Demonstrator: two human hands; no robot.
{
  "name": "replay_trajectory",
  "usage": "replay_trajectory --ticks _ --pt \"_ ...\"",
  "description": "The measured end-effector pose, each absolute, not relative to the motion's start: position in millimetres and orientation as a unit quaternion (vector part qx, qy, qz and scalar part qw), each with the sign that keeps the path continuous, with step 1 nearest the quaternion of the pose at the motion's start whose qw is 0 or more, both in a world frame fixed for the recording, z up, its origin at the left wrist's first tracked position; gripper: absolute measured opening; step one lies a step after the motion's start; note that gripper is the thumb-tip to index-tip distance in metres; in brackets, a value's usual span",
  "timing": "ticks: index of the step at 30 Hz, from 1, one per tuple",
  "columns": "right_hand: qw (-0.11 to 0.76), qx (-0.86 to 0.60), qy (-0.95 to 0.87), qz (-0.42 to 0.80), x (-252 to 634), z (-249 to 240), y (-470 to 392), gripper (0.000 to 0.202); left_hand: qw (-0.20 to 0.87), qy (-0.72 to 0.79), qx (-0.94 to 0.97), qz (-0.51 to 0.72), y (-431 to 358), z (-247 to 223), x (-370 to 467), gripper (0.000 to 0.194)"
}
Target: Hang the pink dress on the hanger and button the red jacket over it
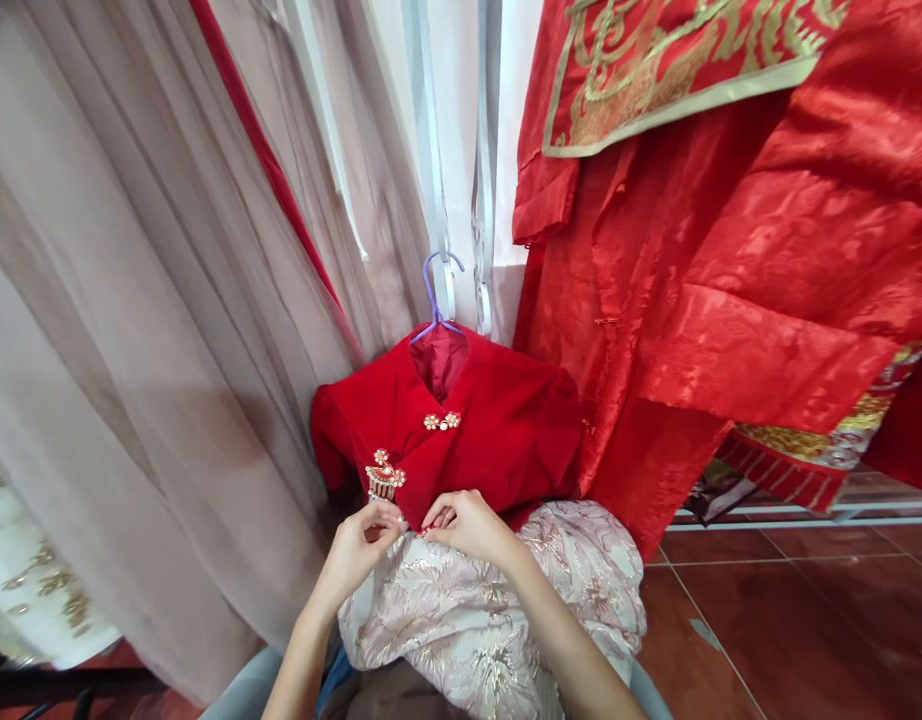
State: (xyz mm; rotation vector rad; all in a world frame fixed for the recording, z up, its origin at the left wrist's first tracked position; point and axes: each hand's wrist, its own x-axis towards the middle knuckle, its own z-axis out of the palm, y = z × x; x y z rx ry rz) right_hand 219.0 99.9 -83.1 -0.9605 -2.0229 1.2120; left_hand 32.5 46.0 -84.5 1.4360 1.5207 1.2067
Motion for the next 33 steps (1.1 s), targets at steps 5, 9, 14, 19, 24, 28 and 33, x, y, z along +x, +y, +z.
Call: replay_trajectory --ticks 5,9,14,19,24,28,33 --pt "0.317 -0.344 -0.748 0.470 215.3 -83.0 98.2 0.012 0.394 0.562 0.562 0.462 47.7 -89.0 41.0 0.011" --pt "0.359 -0.358 -0.733 0.454 206.7 -87.8 97.3 0.014 0.408 0.562 0.538 0.478 46.0 -85.3 40.9 0.012" --pt "0.378 -0.366 -0.729 0.438 203.7 -88.8 96.2 0.010 0.409 0.559 0.532 0.488 44.7 -84.6 40.5 0.012" --pt "0.387 -0.367 -0.728 0.432 201.9 -91.4 95.0 0.009 0.395 0.564 0.525 0.500 44.4 -83.5 42.2 0.012" --pt "0.388 -0.380 -0.736 0.404 198.6 -92.3 92.6 0.010 0.401 0.578 0.484 0.520 46.5 -84.1 44.2 0.014" --pt "0.368 -0.392 -0.760 0.366 200.2 -89.1 91.9 0.016 0.380 0.594 0.431 0.563 48.8 -91.6 53.8 0.019" --pt "0.362 -0.405 -0.776 0.322 201.4 -89.4 92.6 0.017 0.345 0.588 0.419 0.599 47.7 -97.4 64.9 0.019"
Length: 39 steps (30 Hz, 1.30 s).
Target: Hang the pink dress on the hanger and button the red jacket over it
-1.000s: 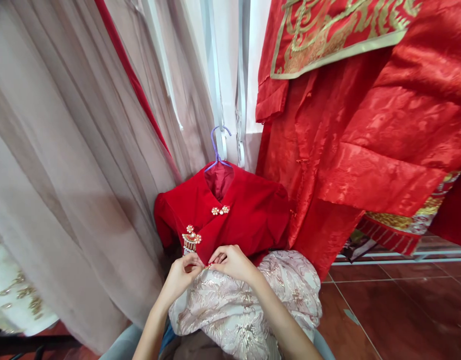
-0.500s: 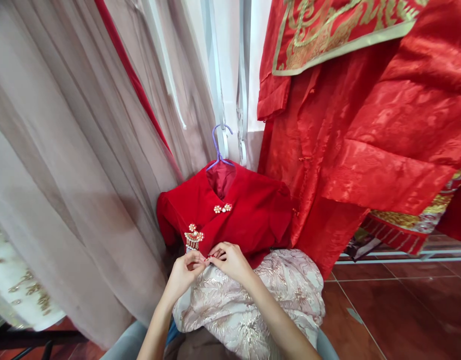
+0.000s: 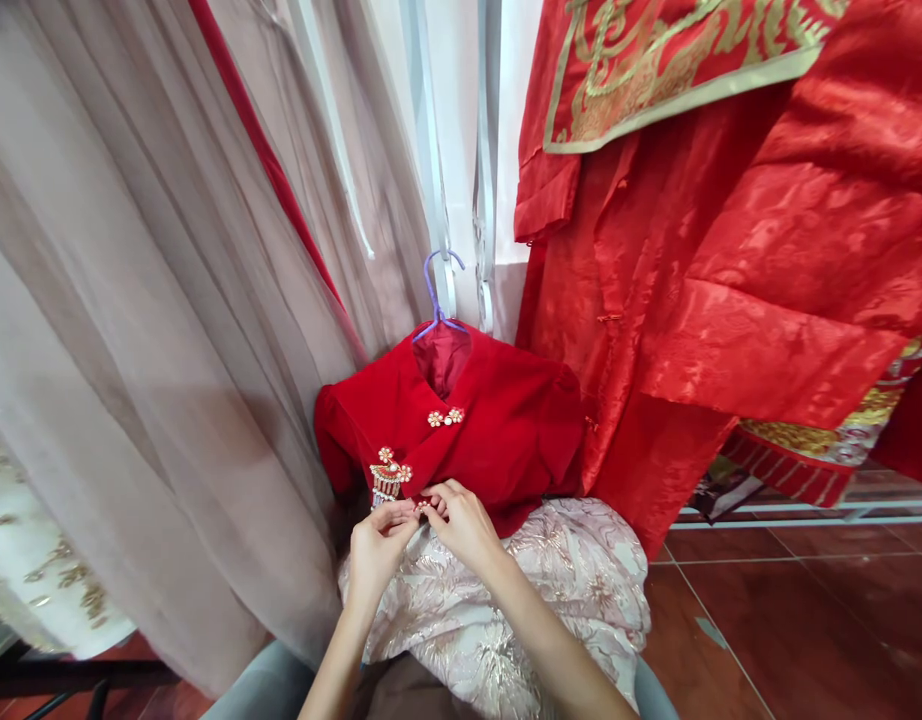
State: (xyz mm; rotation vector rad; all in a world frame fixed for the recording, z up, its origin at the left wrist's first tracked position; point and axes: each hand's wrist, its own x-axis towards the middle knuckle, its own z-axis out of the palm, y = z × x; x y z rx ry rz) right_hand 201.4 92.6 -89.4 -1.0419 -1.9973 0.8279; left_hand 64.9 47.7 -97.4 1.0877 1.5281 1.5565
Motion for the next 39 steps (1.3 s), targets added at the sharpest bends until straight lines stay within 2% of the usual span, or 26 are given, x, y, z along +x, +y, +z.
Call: replay_trajectory --ticks 7,15,19,27,30,36,39 --pt "0.398 -0.365 -0.764 0.353 200.4 -92.7 93.9 0.012 0.399 0.572 0.376 0.610 51.0 -99.1 62.1 0.021" --pt "0.412 -0.327 -0.738 0.423 200.9 -99.0 96.7 0.011 0.514 0.518 0.332 0.598 52.5 -104.2 54.5 0.026" --pt "0.418 -0.335 -0.734 0.417 199.8 -100.2 96.0 0.012 0.515 0.516 0.351 0.588 52.3 -105.0 50.9 0.027" --pt "0.412 -0.361 -0.746 0.378 197.8 -97.6 95.1 0.012 0.445 0.516 0.412 0.605 53.9 -122.1 58.7 0.024" --pt "0.407 -0.357 -0.736 0.406 199.6 -98.6 96.1 0.011 0.365 0.523 0.466 0.613 54.1 -126.3 61.4 0.021" --pt "0.264 -0.324 -0.780 0.466 221.6 -93.7 98.9 0.033 0.164 0.597 0.526 0.583 52.7 -122.9 46.3 0.027" --pt "0.256 -0.352 -0.789 0.433 236.1 -74.7 99.7 0.033 0.110 0.616 0.464 0.627 50.1 -115.4 27.9 0.024"
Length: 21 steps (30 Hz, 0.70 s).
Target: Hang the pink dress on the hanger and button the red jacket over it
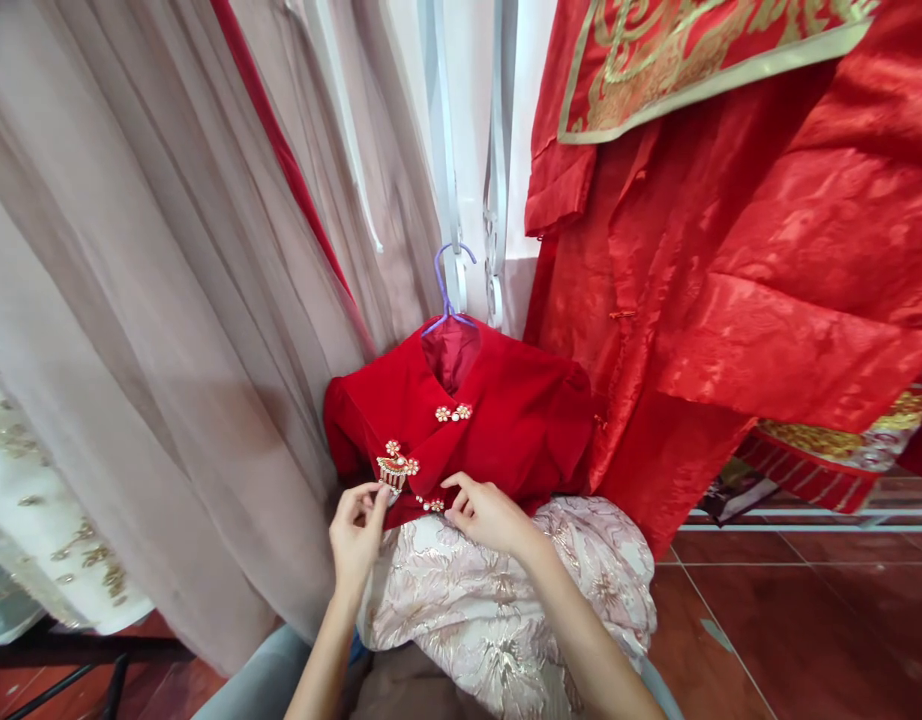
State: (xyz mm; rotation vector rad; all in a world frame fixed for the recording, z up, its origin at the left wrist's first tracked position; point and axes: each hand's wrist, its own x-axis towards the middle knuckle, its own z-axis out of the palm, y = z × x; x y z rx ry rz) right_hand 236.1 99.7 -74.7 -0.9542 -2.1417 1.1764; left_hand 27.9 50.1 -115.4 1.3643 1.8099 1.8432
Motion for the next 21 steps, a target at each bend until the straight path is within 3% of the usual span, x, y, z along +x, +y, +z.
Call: replay_trajectory --ticks 6,10,14,17,21 --pt "0.428 -0.416 -0.724 0.346 255.4 -26.2 98.1 0.021 0.010 0.620 0.301 0.725 44.9 -103.0 0.1 0.029" --pt "0.507 -0.454 -0.672 0.293 244.2 -28.5 93.9 0.021 0.100 0.615 0.399 0.673 44.9 -98.0 6.7 0.028" --pt "0.430 -0.443 -0.723 0.310 217.9 -59.2 88.8 0.011 0.247 0.572 0.591 0.512 46.4 -97.5 25.8 0.020" --pt "0.381 -0.420 -0.762 0.313 203.5 -84.0 88.5 0.010 0.252 0.560 0.634 0.471 48.1 -105.0 35.0 0.020" --pt "0.379 -0.400 -0.763 0.337 198.1 -102.0 92.6 0.014 0.234 0.562 0.638 0.472 50.1 -113.4 37.0 0.019"
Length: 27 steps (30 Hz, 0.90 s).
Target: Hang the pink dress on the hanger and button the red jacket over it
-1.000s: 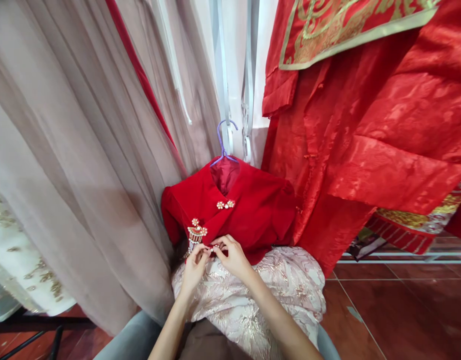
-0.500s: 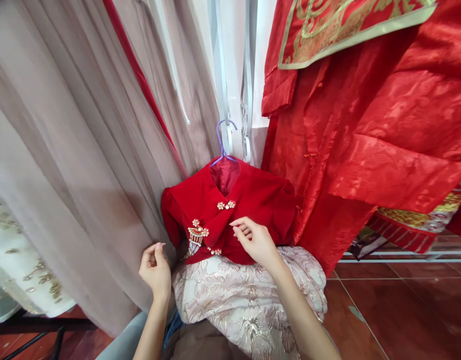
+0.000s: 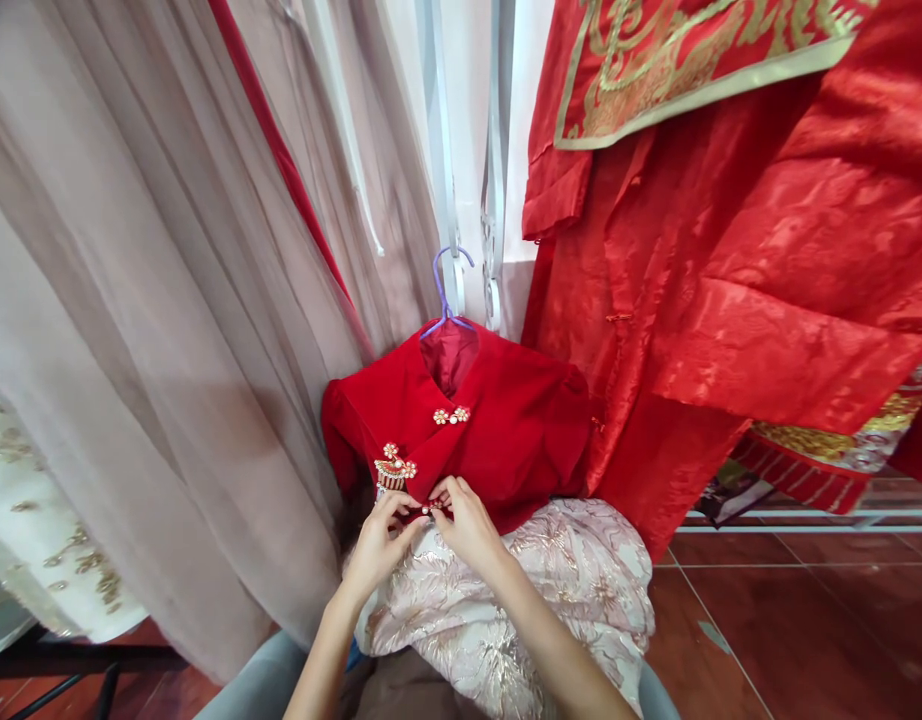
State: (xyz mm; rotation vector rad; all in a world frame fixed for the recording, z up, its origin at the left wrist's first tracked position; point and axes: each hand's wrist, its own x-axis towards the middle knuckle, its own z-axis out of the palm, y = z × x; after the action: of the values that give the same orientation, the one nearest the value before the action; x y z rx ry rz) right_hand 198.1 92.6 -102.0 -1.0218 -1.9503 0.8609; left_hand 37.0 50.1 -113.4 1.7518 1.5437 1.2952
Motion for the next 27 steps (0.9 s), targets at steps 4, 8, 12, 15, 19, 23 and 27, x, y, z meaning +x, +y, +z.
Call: replay_trajectory --ticks 4,8,12,15,19,23,27 --pt "0.375 -0.397 -0.755 0.364 199.5 -104.0 95.7 0.012 0.232 0.562 0.643 0.466 50.0 -111.8 36.9 0.014" --pt "0.374 -0.388 -0.742 0.398 200.8 -100.3 95.5 0.009 0.255 0.550 0.632 0.483 49.5 -110.5 38.2 0.015" --pt "0.361 -0.396 -0.736 0.413 201.1 -96.7 94.9 0.006 0.290 0.539 0.602 0.513 50.1 -112.5 41.3 0.015" --pt "0.359 -0.406 -0.734 0.409 201.2 -94.7 94.2 0.006 0.296 0.543 0.579 0.531 51.0 -113.1 44.4 0.019" --pt "0.356 -0.405 -0.738 0.404 201.7 -93.5 93.4 0.006 0.297 0.549 0.576 0.528 51.5 -113.0 46.7 0.019" --pt "0.358 -0.412 -0.738 0.396 201.5 -93.9 93.2 0.006 0.295 0.550 0.576 0.528 51.6 -114.3 47.0 0.019" --pt "0.360 -0.409 -0.738 0.398 200.5 -94.2 93.3 0.006 0.285 0.551 0.584 0.524 51.8 -115.9 48.4 0.017"
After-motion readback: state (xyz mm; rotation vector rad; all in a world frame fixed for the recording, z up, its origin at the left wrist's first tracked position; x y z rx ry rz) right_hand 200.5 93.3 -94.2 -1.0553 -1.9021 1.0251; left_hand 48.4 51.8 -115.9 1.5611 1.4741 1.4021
